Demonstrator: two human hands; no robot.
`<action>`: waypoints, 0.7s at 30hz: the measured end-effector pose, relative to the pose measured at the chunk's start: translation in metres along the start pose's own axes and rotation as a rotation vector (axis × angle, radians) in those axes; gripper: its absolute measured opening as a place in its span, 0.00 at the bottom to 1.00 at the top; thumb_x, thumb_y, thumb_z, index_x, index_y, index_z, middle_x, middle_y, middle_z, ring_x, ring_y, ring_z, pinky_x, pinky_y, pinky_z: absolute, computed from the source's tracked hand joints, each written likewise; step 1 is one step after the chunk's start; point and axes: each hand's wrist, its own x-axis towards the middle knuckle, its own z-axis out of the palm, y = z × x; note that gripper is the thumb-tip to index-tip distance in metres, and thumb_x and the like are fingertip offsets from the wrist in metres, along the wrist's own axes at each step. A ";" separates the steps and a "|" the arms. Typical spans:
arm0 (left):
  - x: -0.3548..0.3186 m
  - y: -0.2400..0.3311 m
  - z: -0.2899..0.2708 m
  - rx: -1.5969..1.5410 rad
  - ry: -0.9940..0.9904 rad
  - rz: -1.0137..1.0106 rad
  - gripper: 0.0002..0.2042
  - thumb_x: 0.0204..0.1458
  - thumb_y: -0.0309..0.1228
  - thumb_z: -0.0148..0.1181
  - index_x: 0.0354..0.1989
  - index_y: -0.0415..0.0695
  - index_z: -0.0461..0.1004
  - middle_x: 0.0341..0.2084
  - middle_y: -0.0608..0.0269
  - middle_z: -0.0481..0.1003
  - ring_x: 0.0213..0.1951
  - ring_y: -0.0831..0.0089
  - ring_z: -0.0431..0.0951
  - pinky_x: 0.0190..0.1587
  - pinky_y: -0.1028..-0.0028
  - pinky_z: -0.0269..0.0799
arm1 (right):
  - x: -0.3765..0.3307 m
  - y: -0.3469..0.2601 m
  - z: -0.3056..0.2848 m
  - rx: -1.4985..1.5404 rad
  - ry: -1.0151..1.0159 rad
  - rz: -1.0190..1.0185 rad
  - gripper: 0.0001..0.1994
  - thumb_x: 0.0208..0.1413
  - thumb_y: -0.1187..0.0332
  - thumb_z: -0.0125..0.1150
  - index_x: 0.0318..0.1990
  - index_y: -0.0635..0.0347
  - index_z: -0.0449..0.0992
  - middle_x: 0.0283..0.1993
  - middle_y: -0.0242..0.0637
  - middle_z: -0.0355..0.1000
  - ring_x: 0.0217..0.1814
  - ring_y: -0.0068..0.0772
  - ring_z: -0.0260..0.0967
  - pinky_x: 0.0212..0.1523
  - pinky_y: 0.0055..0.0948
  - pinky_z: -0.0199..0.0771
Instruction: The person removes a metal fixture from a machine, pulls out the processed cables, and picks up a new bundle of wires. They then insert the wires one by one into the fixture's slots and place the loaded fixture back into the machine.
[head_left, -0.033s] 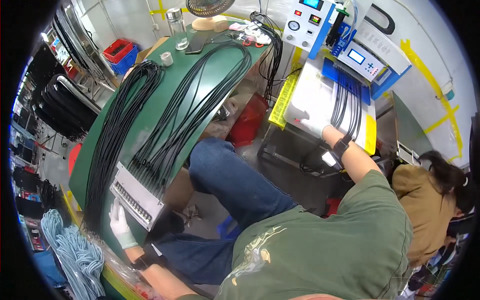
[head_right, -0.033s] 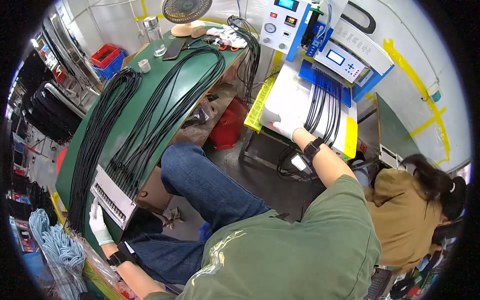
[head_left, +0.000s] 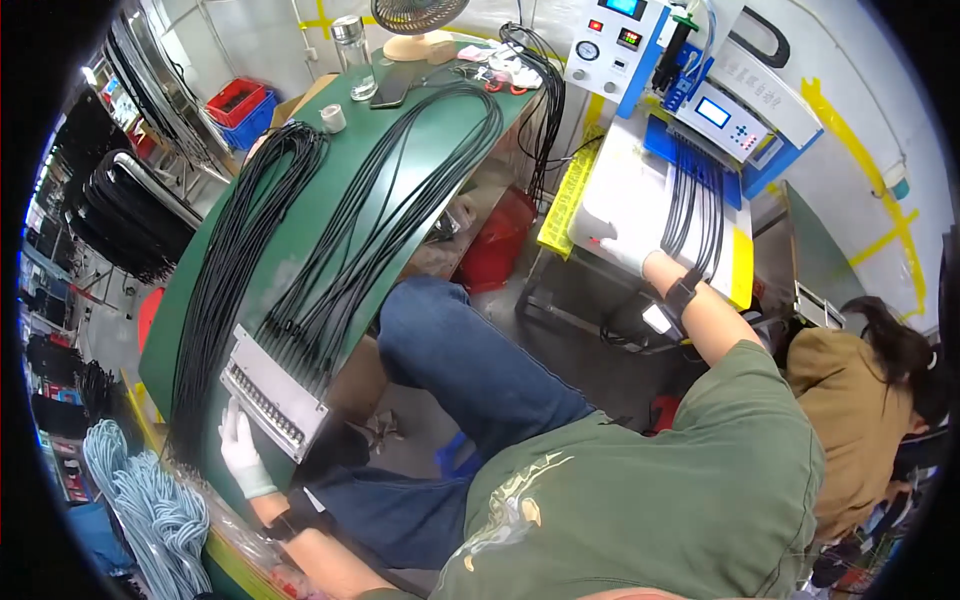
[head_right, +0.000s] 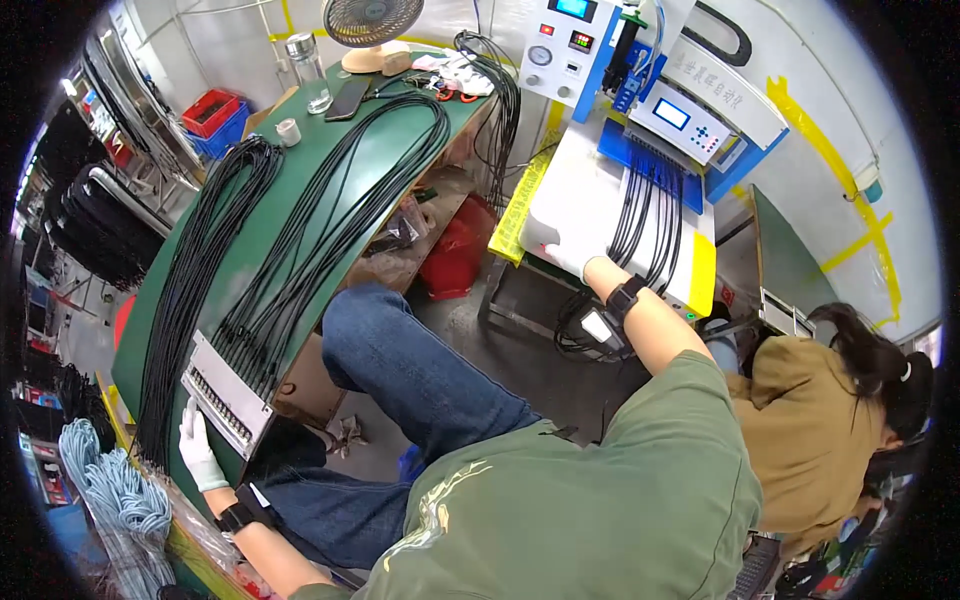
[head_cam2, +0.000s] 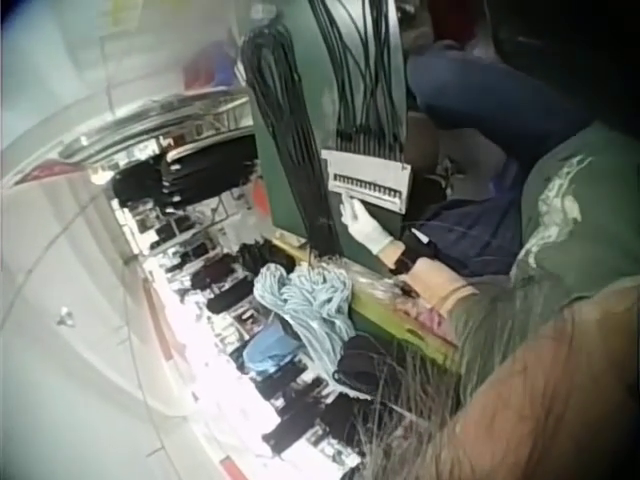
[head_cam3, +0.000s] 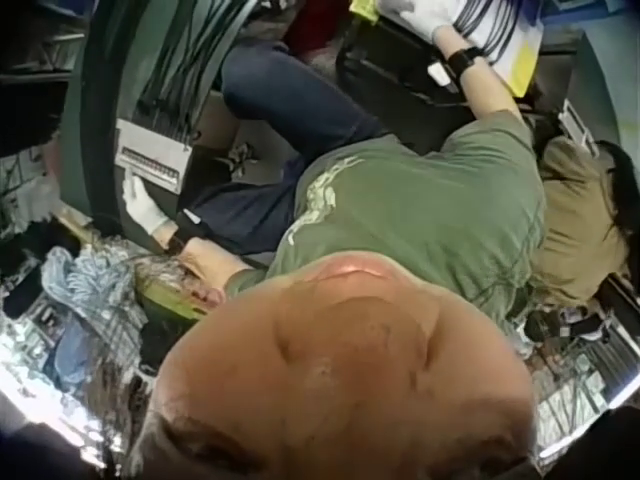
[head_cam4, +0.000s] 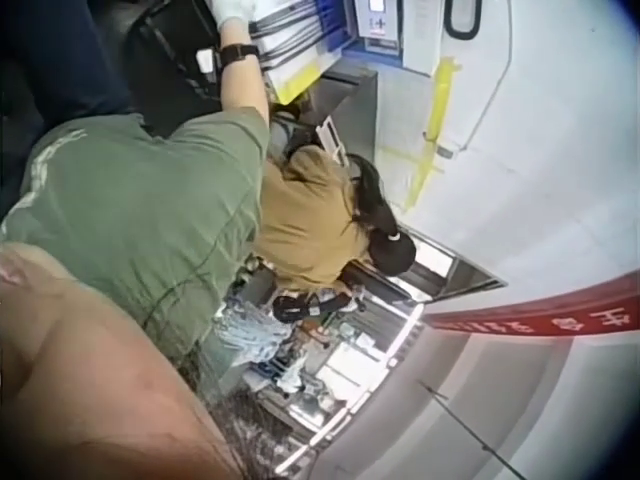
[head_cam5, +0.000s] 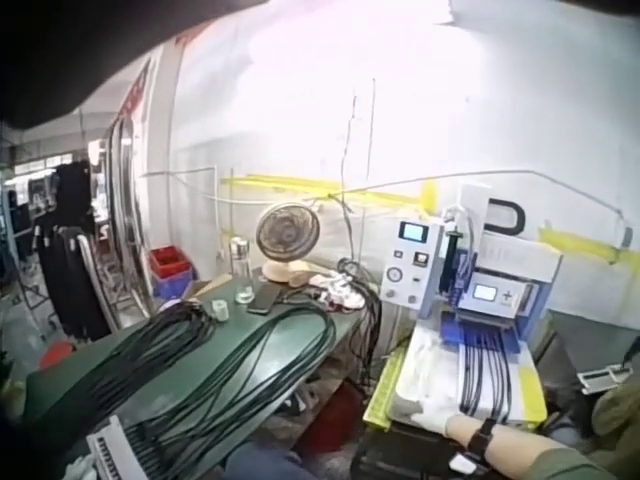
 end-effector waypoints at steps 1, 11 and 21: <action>-0.001 0.000 -0.001 0.007 -0.007 0.031 0.19 0.66 0.32 0.51 0.62 0.39 0.73 0.62 0.54 0.72 0.67 0.58 0.64 0.69 0.65 0.54 | -0.002 -0.006 -0.005 -0.087 -0.050 0.016 0.31 0.52 0.51 0.62 0.60 0.60 0.73 0.58 0.54 0.72 0.63 0.55 0.66 0.64 0.46 0.65; 0.005 -0.012 0.009 -0.109 -0.012 -0.001 0.19 0.66 0.32 0.49 0.61 0.35 0.72 0.62 0.54 0.72 0.65 0.64 0.67 0.69 0.67 0.54 | 0.010 0.070 -0.037 0.777 0.206 -0.145 0.23 0.55 0.56 0.61 0.55 0.61 0.77 0.52 0.47 0.77 0.55 0.46 0.74 0.57 0.37 0.72; 0.010 -0.018 0.027 -0.140 0.021 0.015 0.19 0.66 0.31 0.51 0.60 0.34 0.72 0.60 0.55 0.74 0.64 0.65 0.68 0.70 0.67 0.52 | -0.031 0.402 -0.044 0.921 0.241 0.656 0.24 0.58 0.44 0.60 0.39 0.60 0.80 0.30 0.38 0.74 0.29 0.42 0.71 0.26 0.45 0.69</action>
